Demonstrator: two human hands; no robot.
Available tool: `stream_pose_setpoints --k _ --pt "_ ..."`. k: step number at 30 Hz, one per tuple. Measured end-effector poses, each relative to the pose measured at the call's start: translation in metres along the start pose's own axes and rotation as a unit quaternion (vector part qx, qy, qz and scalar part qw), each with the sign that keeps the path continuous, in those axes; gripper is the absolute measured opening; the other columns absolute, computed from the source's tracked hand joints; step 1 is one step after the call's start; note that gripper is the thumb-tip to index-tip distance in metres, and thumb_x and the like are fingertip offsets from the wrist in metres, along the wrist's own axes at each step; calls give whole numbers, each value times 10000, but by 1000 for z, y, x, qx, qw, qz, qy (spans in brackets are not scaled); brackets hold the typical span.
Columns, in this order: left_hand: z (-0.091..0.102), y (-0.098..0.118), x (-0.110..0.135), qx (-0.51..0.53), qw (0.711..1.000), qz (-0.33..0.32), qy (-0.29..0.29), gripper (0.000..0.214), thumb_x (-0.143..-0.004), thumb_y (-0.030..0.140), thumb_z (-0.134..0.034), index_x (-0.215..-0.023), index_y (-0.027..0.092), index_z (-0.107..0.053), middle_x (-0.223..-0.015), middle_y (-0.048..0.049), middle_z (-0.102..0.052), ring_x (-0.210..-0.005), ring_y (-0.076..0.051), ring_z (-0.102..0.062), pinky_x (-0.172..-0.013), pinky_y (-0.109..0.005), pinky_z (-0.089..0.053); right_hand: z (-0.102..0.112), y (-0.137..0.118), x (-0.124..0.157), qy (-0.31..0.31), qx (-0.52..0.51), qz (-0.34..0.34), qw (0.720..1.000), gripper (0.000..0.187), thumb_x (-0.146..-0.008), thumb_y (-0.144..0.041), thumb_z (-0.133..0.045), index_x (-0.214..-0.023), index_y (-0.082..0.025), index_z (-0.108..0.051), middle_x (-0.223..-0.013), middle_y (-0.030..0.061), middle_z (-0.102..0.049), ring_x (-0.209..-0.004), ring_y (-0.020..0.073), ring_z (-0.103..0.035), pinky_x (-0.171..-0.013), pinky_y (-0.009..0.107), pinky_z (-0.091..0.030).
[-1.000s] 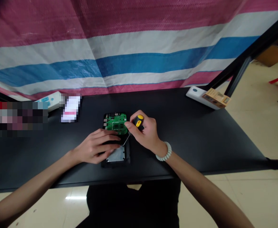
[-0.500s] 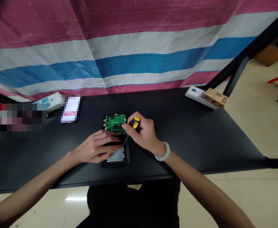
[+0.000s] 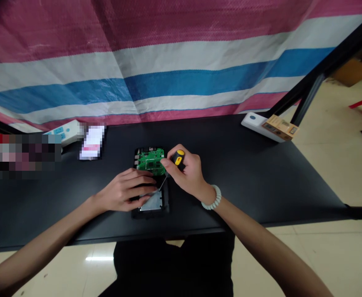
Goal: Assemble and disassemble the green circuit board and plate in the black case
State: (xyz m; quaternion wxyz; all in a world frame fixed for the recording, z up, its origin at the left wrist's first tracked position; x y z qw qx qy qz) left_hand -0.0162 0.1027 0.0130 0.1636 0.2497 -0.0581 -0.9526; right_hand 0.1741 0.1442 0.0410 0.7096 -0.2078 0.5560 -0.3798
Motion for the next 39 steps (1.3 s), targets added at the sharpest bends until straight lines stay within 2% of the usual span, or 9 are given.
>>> stream_pose_setpoints --k 7,16,26,29,33,39 --pt "0 0 -1 -3 1000 1 -5 234 -1042 271 -620 -1254 215 -703 -1203 -61 -799 -1239 -239 -692 -939 -372 -521 -2 -1 1 -13 3 5 1000 224 -1021 -363 -663 -846 -236 -607 -632 -74 -543 -496 81 -459 -494 237 -375" --pt "0 1 0 -4 1000 -4 0 231 -1014 256 -662 -1232 195 -710 -1203 -53 -790 -1231 -241 -690 -934 -373 -524 0 1 0 -2 6 -1 1000 274 -1017 -418 -673 -824 -235 -609 -623 -66 -544 -492 88 -449 -484 245 -370" --pt "0 0 0 6 1000 -3 0 245 -1030 259 -637 -1260 217 -713 -1209 -64 -791 -1239 -247 -686 -939 -371 -527 1 1 0 -2 6 -5 1000 283 -1016 -434 -673 -822 -239 -611 -624 -63 -554 -485 90 -460 -482 247 -382" --pt "-1 -2 1 19 1000 13 -2 281 -1034 264 -651 -1302 191 -691 -1235 -78 -783 -1252 -249 -676 -966 -371 -515 3 3 1 12 -11 -16 1000 270 -1019 -430 -673 -835 -240 -617 -633 -63 -557 -491 92 -485 -493 247 -400" --pt "-1 -7 1 46 997 67 16 307 -1050 297 -663 -1337 193 -682 -1225 -83 -778 -1129 -224 -694 -954 -359 -504 4 10 6 41 -45 -62 996 266 -1017 -465 -676 -881 -240 -634 -645 -55 -604 -474 100 -534 -487 253 -432" --pt "-1 -13 -1 93 989 113 24 223 -1070 330 -646 -1256 242 -735 -1178 -50 -787 -1100 -210 -684 -938 -355 -488 4 14 9 55 -83 -82 992 269 -1016 -484 -680 -909 -244 -622 -585 -72 -601 -412 101 -573 -431 233 -426"
Point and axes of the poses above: each hand's wrist, its own x-axis away from the middle knuckle, its own z-axis out of the back of the hand, y = z × x, the point moved 7 cm from there along -x, towards the middle knuckle
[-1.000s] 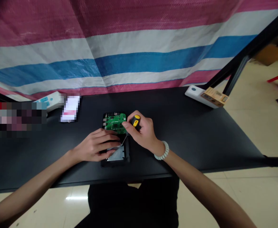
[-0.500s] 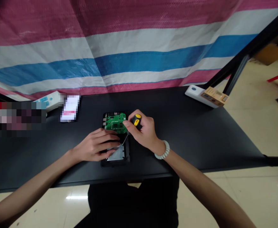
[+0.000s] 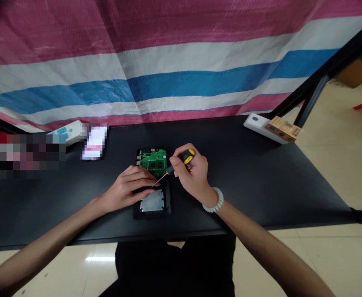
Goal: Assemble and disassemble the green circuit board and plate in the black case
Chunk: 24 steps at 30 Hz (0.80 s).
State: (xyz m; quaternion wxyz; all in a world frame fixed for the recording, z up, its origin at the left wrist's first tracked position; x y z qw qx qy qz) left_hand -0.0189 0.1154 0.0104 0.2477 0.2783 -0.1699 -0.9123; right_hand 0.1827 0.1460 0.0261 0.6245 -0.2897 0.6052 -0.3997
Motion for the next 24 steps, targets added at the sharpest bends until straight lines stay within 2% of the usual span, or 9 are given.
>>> stream_pose_setpoints --k 12,24 --pt "1 -8 -1 42 999 25 14 118 -1057 289 -673 -1101 206 -746 -1069 -35 -779 -996 -185 -679 -916 -347 -484 4 -1 -3 22 6 18 1000 241 -1015 -446 -698 -908 -240 -632 -617 -66 -621 -419 90 -587 -426 211 -441" --pt "1 -8 -1 43 998 31 20 120 -1054 279 -670 -1040 198 -758 -1050 -48 -776 -987 -192 -689 -915 -351 -502 2 -4 -1 3 4 41 999 200 -1018 -410 -696 -924 -244 -636 -636 -70 -621 -430 95 -591 -434 223 -442"
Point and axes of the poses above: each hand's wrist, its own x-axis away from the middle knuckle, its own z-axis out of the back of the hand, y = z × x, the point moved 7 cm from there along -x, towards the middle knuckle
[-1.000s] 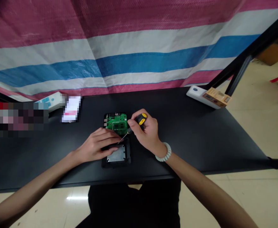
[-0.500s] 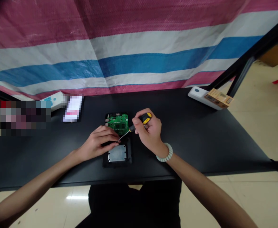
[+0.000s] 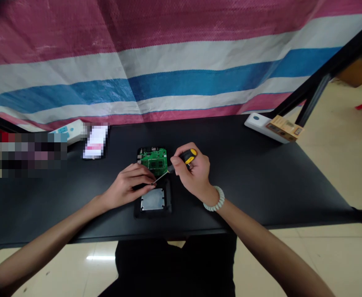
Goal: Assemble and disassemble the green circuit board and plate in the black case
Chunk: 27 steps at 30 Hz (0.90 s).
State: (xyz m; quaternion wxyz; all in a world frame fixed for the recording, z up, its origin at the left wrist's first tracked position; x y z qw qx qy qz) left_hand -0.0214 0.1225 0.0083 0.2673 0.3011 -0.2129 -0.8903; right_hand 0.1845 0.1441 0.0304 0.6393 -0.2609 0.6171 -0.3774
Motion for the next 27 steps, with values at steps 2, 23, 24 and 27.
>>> stream_pose_setpoints --k 2,23,24,27 --pt "0 0 0 0 1000 1 0 111 -1052 268 -672 -1037 198 -756 -1049 -48 -776 -990 -194 -690 -916 -352 -504 1 -1 0 0 8 14 1000 197 -1012 -408 -703 -923 -243 -642 -663 -64 -631 -438 95 -583 -447 236 -440" --pt "-3 1 2 -9 1000 -16 -4 88 -1033 260 -697 -1081 226 -762 -1072 -26 -783 -999 -187 -699 -905 -357 -495 -9 -3 6 -92 -77 49 992 71 -993 -312 -666 -985 -243 -652 -841 -2 -615 -665 153 -592 -603 327 -463" --pt "-2 1 2 -9 1000 -16 -3 106 -1025 275 -712 -1108 230 -761 -1083 -29 -782 -1004 -190 -699 -906 -358 -498 -9 -3 6 -86 -76 48 992 78 -995 -319 -665 -979 -243 -653 -831 -5 -611 -654 150 -584 -595 325 -457" --pt "1 2 2 -19 1000 -13 0 224 -1006 321 -739 -1212 231 -741 -1126 -49 -776 -1034 -209 -699 -922 -371 -511 -3 -4 3 -50 -59 37 996 104 -1013 -334 -650 -969 -240 -657 -820 -7 -610 -612 134 -561 -564 316 -435"
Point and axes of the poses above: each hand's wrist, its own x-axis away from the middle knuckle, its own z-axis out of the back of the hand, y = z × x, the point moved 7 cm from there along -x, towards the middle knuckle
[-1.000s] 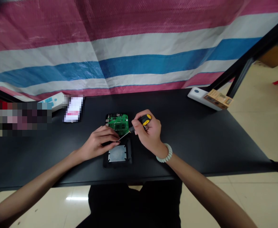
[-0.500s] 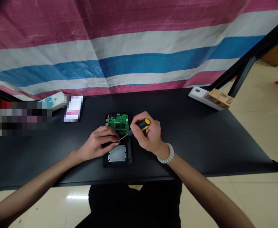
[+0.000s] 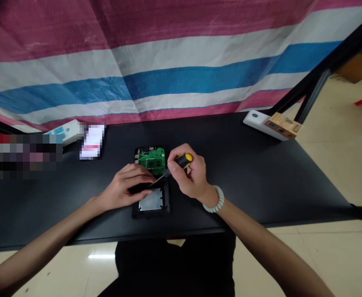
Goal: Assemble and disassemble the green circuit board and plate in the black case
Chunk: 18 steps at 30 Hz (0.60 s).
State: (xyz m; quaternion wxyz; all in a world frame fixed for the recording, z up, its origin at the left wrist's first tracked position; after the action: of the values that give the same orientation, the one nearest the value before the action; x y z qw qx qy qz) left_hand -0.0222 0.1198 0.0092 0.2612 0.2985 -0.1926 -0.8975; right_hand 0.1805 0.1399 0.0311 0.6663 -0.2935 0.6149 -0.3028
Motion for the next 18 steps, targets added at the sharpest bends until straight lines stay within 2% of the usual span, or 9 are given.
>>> stream_pose_setpoints --k 3,6,12,18 --pt "5 2 -1 -14 1000 -3 15 238 -1013 301 -721 -1241 231 -729 -1139 -58 -778 -1061 -215 -703 -952 -381 -515 9 -2 -4 44 35 -7 998 148 -1029 -351 -638 -940 -234 -652 -782 -17 -600 -555 117 -529 -522 305 -405" --pt "8 5 0 -35 999 -31 24 192 -1012 262 -714 -1202 243 -735 -1140 -44 -786 -1080 -210 -707 -959 -375 -515 15 -1 -6 58 58 -11 997 182 -1030 -368 -641 -907 -234 -636 -723 -31 -572 -520 113 -507 -492 296 -378" --pt "0 14 2 -56 993 -101 -15 137 -1009 228 -714 -1144 229 -737 -1111 -22 -801 -1097 -201 -704 -938 -362 -491 4 -5 -6 -2 75 1 997 165 -1027 -339 -639 -898 -238 -628 -686 -47 -572 -500 100 -491 -490 273 -381" --pt "-3 17 2 -67 991 -113 -37 139 -1023 237 -691 -1150 225 -747 -1075 -20 -801 -1071 -200 -696 -942 -362 -475 -3 -9 -6 -32 76 6 997 152 -1027 -318 -630 -898 -238 -620 -683 -53 -576 -511 100 -506 -505 261 -401"
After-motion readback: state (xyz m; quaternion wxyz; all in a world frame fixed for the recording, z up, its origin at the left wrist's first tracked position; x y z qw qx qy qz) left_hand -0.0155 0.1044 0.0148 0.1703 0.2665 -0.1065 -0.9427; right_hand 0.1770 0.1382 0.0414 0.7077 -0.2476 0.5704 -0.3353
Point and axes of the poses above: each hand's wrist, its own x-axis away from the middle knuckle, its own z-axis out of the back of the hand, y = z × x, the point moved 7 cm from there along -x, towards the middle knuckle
